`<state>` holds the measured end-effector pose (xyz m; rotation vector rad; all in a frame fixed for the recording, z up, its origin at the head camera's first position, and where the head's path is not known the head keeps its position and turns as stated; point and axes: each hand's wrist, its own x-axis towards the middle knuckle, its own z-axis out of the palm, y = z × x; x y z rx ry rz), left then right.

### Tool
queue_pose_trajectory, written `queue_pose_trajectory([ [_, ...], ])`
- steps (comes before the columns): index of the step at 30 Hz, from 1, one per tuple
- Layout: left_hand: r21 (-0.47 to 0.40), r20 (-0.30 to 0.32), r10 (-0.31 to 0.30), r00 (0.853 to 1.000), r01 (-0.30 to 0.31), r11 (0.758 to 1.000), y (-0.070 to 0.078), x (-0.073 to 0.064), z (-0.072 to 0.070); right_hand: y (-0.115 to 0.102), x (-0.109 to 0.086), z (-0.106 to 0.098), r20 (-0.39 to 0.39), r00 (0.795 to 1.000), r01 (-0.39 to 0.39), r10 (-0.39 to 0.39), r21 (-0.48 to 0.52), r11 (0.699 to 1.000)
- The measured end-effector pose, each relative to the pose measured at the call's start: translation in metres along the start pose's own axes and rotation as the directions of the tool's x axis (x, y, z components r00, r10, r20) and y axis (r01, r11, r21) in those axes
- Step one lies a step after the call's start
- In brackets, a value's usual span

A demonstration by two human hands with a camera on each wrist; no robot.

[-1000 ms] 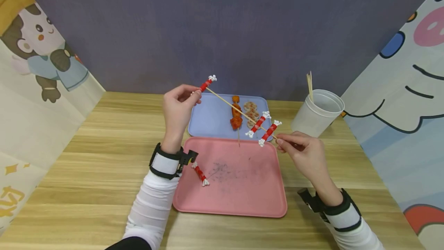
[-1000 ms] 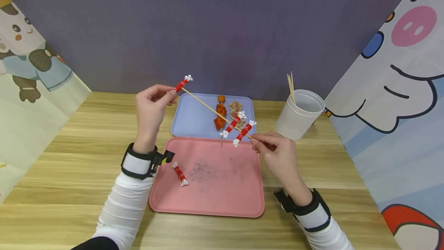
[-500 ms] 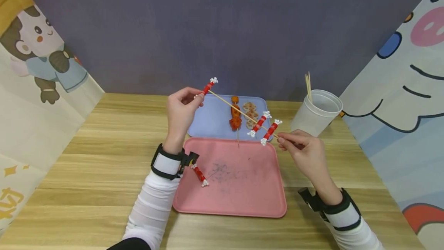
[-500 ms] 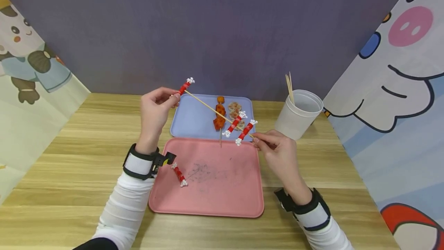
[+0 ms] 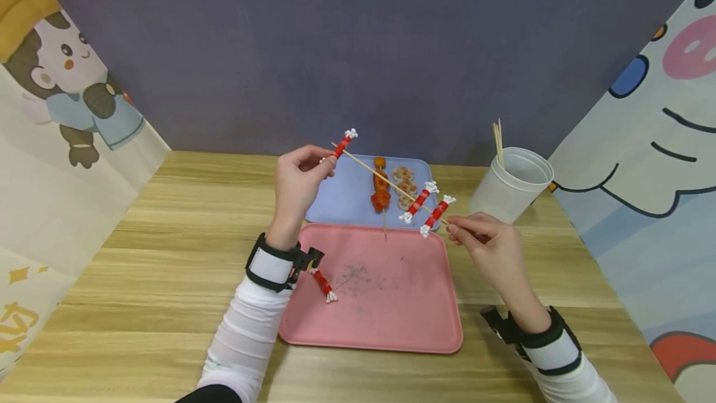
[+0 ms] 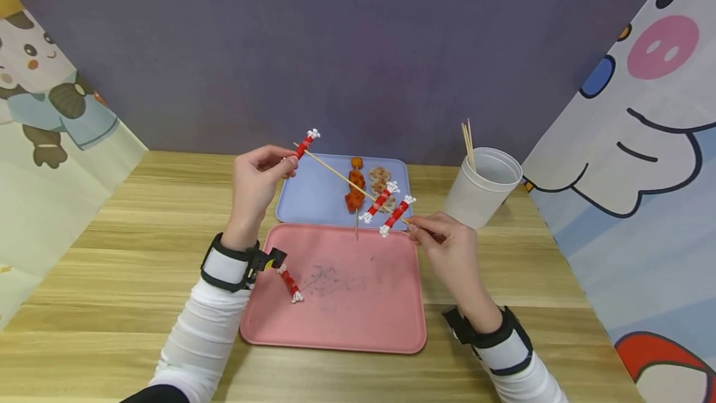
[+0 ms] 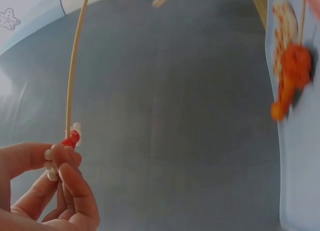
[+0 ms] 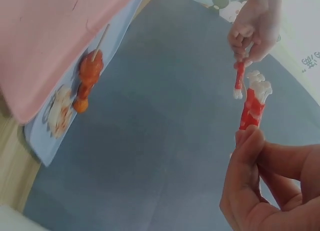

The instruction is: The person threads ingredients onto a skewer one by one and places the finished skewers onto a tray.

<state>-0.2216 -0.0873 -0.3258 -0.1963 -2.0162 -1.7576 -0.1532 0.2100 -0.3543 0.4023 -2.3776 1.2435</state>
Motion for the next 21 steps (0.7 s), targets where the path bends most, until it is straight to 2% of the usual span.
queue_pose_trajectory([
  [5, 0.0, 0.064, -0.018, 0.998, 0.018, 1.0, 0.002, -0.003, 0.008, 0.0, -0.001, 0.002, 0.028, 1.0, 0.002, -0.003, 0.036, 0.999],
  [11, 0.022, 0.068, 0.009, 0.998, -0.01, 1.0, 0.001, -0.006, 0.016, 0.001, -0.002, 0.003, 0.021, 1.0, -0.014, 0.013, 0.057, 0.998],
  [13, 0.034, 0.118, 0.004, 0.993, -0.008, 0.999, 0.0, -0.009, 0.022, 0.0, -0.002, 0.005, 0.047, 0.999, -0.028, 0.024, 0.087, 0.996],
  [17, 0.088, 0.234, -0.001, 0.972, -0.02, 0.996, 0.001, -0.018, 0.037, -0.002, -0.002, 0.008, 0.086, 0.995, -0.055, 0.044, 0.135, 0.989],
  [19, 0.11, 0.254, -0.003, 0.967, -0.026, 0.994, 0.003, -0.021, 0.041, -0.002, -0.002, 0.009, 0.084, 0.995, -0.064, 0.052, 0.14, 0.988],
  [21, 0.117, 0.25, -0.002, 0.968, -0.028, 0.993, 0.003, -0.023, 0.043, -0.003, -0.003, 0.008, 0.079, 0.995, -0.072, 0.061, 0.141, 0.987],
])
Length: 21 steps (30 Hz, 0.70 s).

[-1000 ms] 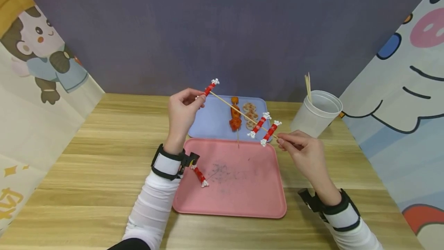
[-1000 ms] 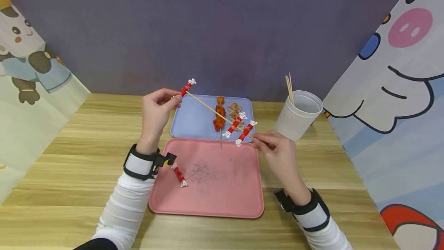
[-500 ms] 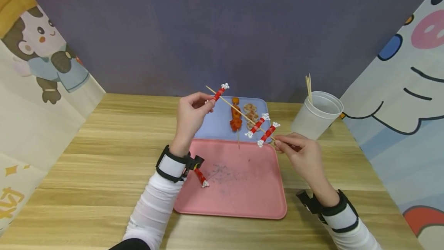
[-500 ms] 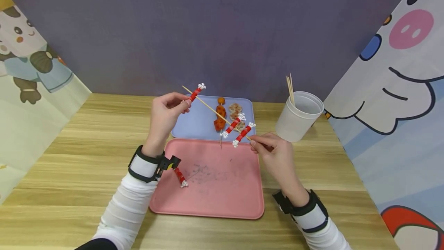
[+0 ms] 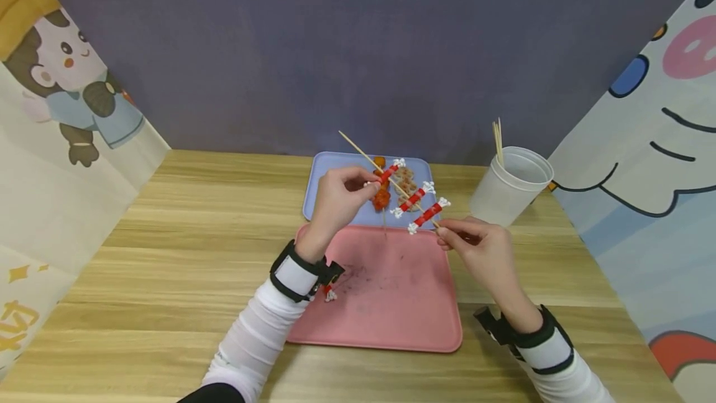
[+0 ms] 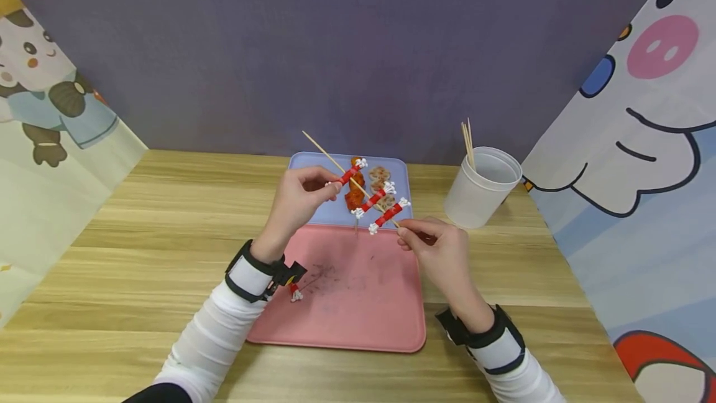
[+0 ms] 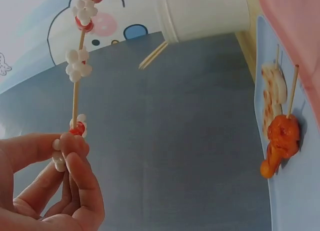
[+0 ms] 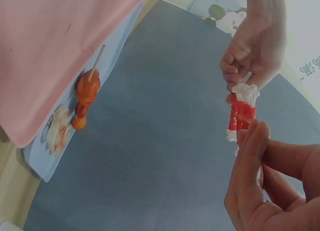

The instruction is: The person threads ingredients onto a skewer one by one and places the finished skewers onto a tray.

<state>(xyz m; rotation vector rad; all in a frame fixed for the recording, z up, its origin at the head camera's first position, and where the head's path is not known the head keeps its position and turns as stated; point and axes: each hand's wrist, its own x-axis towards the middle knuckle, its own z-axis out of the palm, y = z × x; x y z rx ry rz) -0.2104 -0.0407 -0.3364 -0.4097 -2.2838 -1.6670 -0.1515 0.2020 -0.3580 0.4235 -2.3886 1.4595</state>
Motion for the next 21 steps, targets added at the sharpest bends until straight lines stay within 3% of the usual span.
queue_pose_trajectory([
  [2, 0.0, 0.002, -0.001, 1.0, 0.001, 1.0, 0.0001, -0.0006, 0.0009, -0.0002, -0.0006, -0.0002, 0.0, 1.0, -0.006, 0.006, 0.012, 1.0],
  [9, -0.027, 0.099, -0.028, 0.995, 0.031, 0.999, 0.0014, -0.0036, 0.0087, -0.0007, -0.0004, 0.0033, 0.022, 1.0, -0.008, 0.007, 0.056, 0.998],
  [21, -0.023, 0.084, -0.03, 0.996, 0.032, 0.999, 0.0025, -0.0039, 0.0064, -0.0015, -0.0013, 0.0045, 0.026, 1.0, -0.019, 0.017, 0.072, 0.997],
])
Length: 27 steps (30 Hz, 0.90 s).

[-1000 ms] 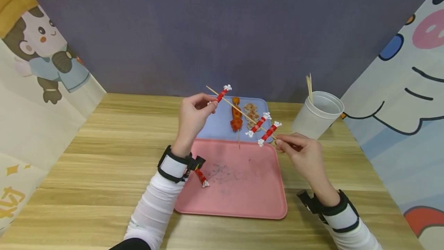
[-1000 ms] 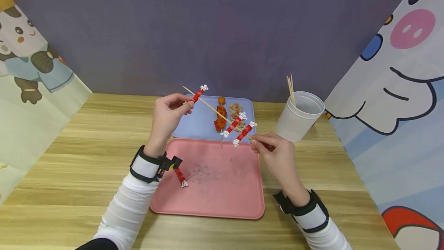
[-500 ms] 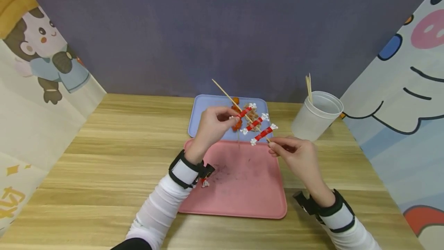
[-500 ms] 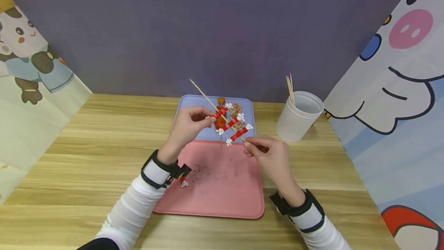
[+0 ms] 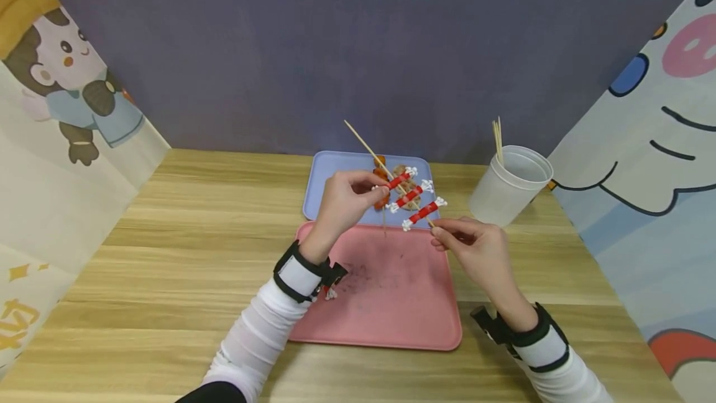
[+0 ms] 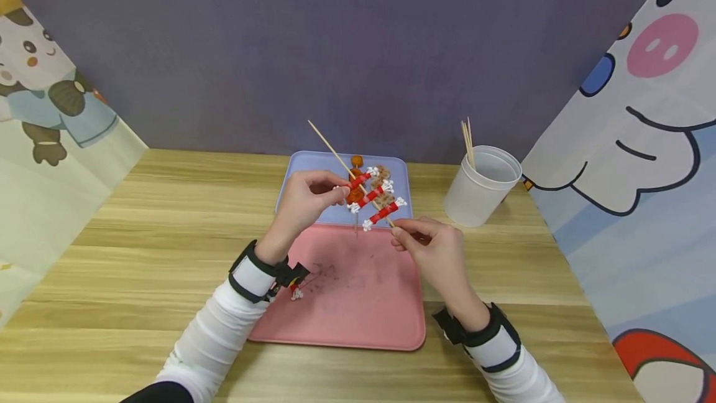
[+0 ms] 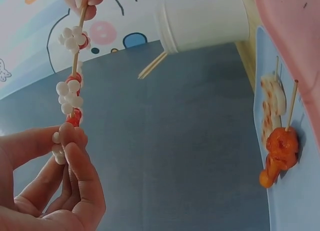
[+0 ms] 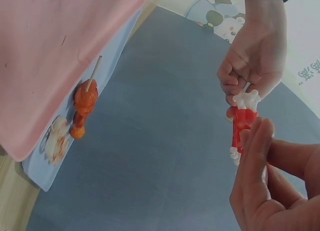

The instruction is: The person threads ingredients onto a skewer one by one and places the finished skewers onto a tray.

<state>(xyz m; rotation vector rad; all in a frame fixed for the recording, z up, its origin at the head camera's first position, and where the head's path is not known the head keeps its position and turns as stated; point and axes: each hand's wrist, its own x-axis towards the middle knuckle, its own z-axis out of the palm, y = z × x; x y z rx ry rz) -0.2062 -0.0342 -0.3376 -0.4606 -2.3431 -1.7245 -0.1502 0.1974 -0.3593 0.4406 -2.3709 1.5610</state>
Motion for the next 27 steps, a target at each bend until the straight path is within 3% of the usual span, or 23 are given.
queue_pose_trajectory([
  [6, -0.005, 0.016, 0.019, 1.0, -0.019, 1.0, 0.0, 0.002, -0.001, 0.0, 0.0, -0.001, -0.011, 1.0, 0.004, -0.004, 0.015, 1.0],
  [11, 0.079, 0.041, 0.078, 0.996, -0.081, 0.994, -0.006, 0.003, -0.009, 0.005, 0.002, -0.008, -0.034, 0.999, -0.002, 0.003, 0.021, 1.0],
  [17, 0.252, 0.15, 0.09, 0.985, -0.126, 0.959, -0.019, -0.008, -0.027, 0.02, 0.002, -0.022, -0.069, 0.997, -0.036, 0.033, -0.046, 0.998],
  [27, 0.402, 0.278, 0.066, 0.958, -0.179, 0.898, -0.05, -0.026, -0.046, 0.046, -0.002, -0.038, -0.108, 0.986, -0.138, 0.124, -0.135, 0.981],
])
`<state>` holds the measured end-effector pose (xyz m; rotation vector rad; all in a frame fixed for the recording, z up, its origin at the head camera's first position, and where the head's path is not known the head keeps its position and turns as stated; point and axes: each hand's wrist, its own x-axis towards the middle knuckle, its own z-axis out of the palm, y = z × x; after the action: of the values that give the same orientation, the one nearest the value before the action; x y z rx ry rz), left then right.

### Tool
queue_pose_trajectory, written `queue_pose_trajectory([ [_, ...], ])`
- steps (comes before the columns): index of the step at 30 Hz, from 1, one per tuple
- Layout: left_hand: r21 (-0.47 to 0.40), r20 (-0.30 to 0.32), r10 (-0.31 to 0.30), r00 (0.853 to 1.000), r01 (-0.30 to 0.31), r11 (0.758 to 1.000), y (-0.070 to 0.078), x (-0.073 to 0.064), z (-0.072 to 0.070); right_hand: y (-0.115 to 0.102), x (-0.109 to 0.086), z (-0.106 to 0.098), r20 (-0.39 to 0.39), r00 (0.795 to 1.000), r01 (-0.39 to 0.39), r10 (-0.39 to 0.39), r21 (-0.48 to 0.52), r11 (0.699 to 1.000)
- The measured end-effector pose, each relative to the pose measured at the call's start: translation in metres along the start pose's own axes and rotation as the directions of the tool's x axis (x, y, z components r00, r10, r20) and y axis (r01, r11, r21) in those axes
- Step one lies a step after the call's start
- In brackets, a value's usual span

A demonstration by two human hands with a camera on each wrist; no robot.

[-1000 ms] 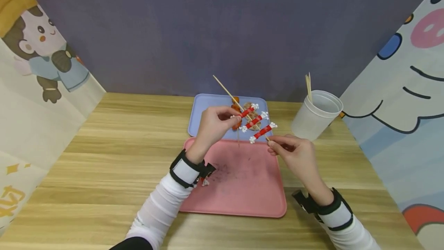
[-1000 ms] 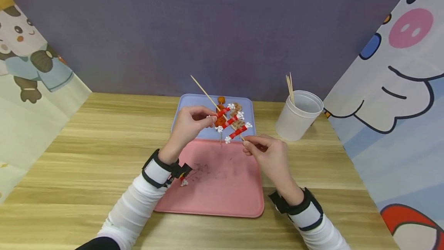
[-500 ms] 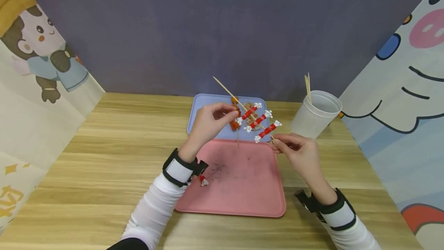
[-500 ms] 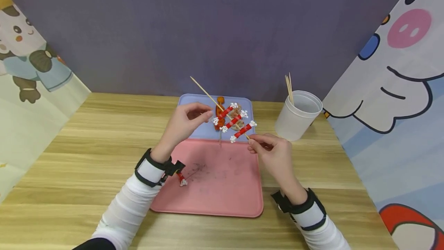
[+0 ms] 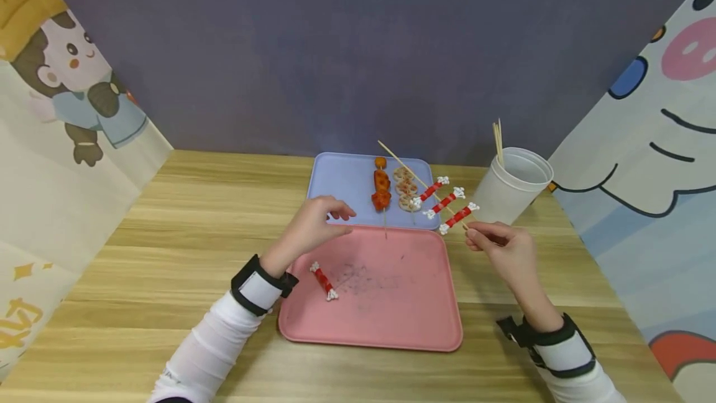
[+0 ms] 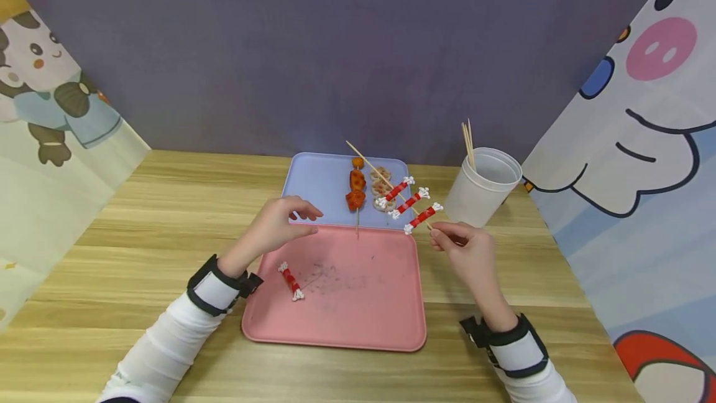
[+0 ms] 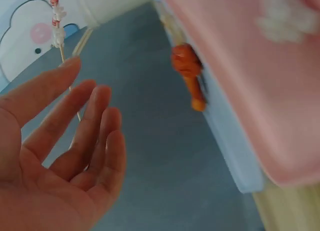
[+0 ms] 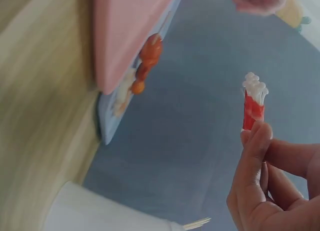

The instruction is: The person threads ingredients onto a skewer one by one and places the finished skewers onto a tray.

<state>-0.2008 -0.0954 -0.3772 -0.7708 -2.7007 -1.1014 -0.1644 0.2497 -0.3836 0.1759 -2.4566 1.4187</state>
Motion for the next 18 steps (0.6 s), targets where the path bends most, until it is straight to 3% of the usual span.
queue_pose_trajectory([
  [6, 0.026, 0.073, -0.024, 0.997, 0.022, 0.999, -0.017, -0.011, -0.001, 0.009, -0.002, -0.008, -0.017, 0.998, -0.054, 0.054, -0.015, 0.998],
  [9, 0.069, 0.125, -0.001, 0.992, -0.008, 0.998, -0.022, -0.015, -0.003, 0.012, -0.002, -0.011, -0.027, 0.997, -0.069, 0.068, -0.012, 0.998],
  [11, 0.105, 0.195, 0.037, 0.98, -0.058, 0.993, -0.025, -0.017, -0.004, 0.013, -0.002, -0.012, -0.034, 0.997, -0.073, 0.073, -0.008, 0.997],
  [13, 0.101, 0.298, 0.079, 0.951, -0.114, 0.988, -0.027, -0.019, -0.005, 0.014, -0.002, -0.013, -0.037, 0.997, -0.074, 0.074, -0.001, 0.997],
  [16, 0.054, 0.443, 0.121, 0.888, -0.161, 0.985, -0.029, -0.021, -0.005, 0.016, -0.001, -0.012, -0.034, 0.997, -0.074, 0.074, -0.01, 0.997],
  [18, 0.015, 0.503, 0.144, 0.852, -0.175, 0.984, -0.031, -0.023, -0.005, 0.017, -0.001, -0.012, -0.028, 0.997, -0.078, 0.077, -0.035, 0.996],
])
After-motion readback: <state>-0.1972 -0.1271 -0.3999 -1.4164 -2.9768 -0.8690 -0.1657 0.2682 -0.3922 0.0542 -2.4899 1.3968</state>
